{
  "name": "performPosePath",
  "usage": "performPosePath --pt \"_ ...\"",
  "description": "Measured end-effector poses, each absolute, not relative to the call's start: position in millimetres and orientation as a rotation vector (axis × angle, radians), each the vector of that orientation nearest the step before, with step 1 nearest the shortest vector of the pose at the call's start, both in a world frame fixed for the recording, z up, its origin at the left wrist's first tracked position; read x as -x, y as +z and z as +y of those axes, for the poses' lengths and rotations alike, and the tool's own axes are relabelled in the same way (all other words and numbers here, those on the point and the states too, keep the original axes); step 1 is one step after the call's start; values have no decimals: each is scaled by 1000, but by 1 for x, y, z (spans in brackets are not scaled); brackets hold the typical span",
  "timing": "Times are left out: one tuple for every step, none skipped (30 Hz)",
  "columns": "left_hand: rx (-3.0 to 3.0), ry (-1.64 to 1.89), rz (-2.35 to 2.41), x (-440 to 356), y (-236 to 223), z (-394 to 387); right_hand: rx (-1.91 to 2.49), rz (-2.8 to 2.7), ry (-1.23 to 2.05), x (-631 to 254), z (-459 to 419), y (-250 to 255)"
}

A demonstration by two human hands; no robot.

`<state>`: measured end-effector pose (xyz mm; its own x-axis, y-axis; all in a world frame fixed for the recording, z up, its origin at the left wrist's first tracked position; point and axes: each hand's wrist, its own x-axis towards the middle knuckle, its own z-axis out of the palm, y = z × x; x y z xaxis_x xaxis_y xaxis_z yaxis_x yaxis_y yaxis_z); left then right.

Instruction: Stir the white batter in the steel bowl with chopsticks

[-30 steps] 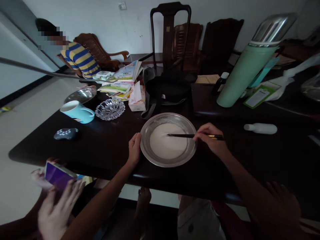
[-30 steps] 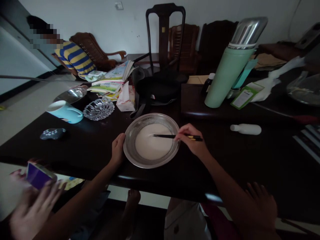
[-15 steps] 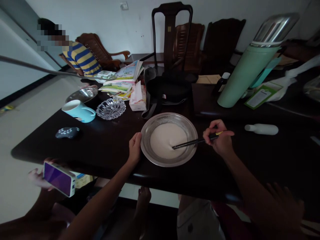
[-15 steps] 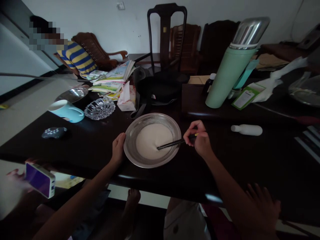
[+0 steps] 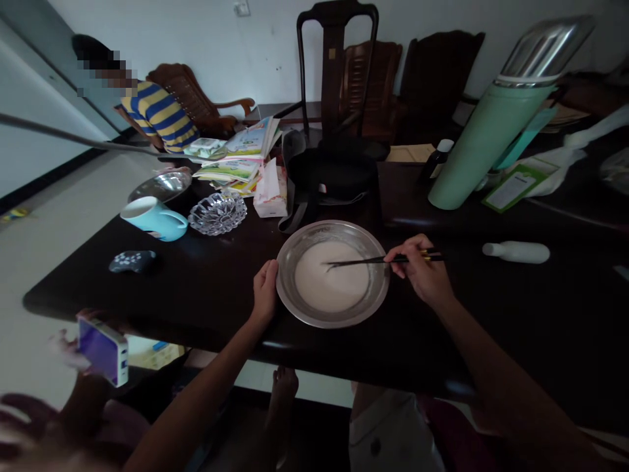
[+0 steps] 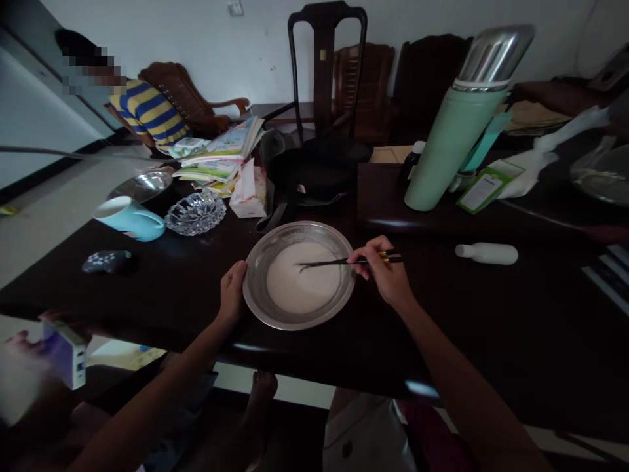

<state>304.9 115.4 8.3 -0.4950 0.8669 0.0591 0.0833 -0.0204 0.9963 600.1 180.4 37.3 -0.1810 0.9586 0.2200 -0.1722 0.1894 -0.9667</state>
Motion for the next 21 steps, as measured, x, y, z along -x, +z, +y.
performPosePath --pt "-1006 1580 1621 -305 8 115 848 -1319 1233 -602 181 37" --pt "-1007 1577 1615 -305 8 115 856 -1308 1219 -603 182 37" --pt "-1007 1574 1611 -305 8 115 861 -1300 1231 -604 182 37" --pt "-1006 1570 1611 -305 8 115 858 -1302 1266 -605 182 37" --pt "-1005 1568 1614 -305 8 115 844 -1318 1313 -605 181 37" --pt "-1003 1569 1616 -305 9 115 824 -1345 1354 -605 181 37" --pt "-1000 1574 1618 -305 9 115 804 -1374 1372 -605 181 36" --pt "-996 1581 1619 -306 9 114 792 -1392 1361 -605 181 35" --pt "-992 1586 1619 -306 9 114 792 -1391 1325 -606 182 34" --pt "-990 1590 1617 -306 9 115 803 -1366 1274 -607 183 34" --pt "-991 1588 1616 -306 9 115 821 -1325 1222 -609 184 33" --pt "-994 1584 1615 -306 9 115 839 -1285 1190 -611 185 33" --pt "-998 1578 1615 -306 9 115 853 -1269 1181 -613 185 33" --pt "-1002 1572 1614 -306 9 115 864 -1294 1192 -615 185 34" --pt "-1001 1569 1614 -306 9 115 873 -1357 1208 -615 185 35" --pt "-997 1568 1615 -306 9 115 878 -1448 1212 -615 184 35" --pt "-989 1569 1617 -306 9 115 882 -1549 1190 -615 184 36" --pt "-981 1571 1617 -306 9 115 889 -1630 1137 -615 184 36" --pt "-976 1574 1617 -306 9 115 899 -1668 1063 -615 185 36" --pt "-974 1579 1617 -306 9 115 911 -1655 985 -617 186 36" --pt "-980 1581 1617 -306 10 115 919 -1606 922 -618 187 35"
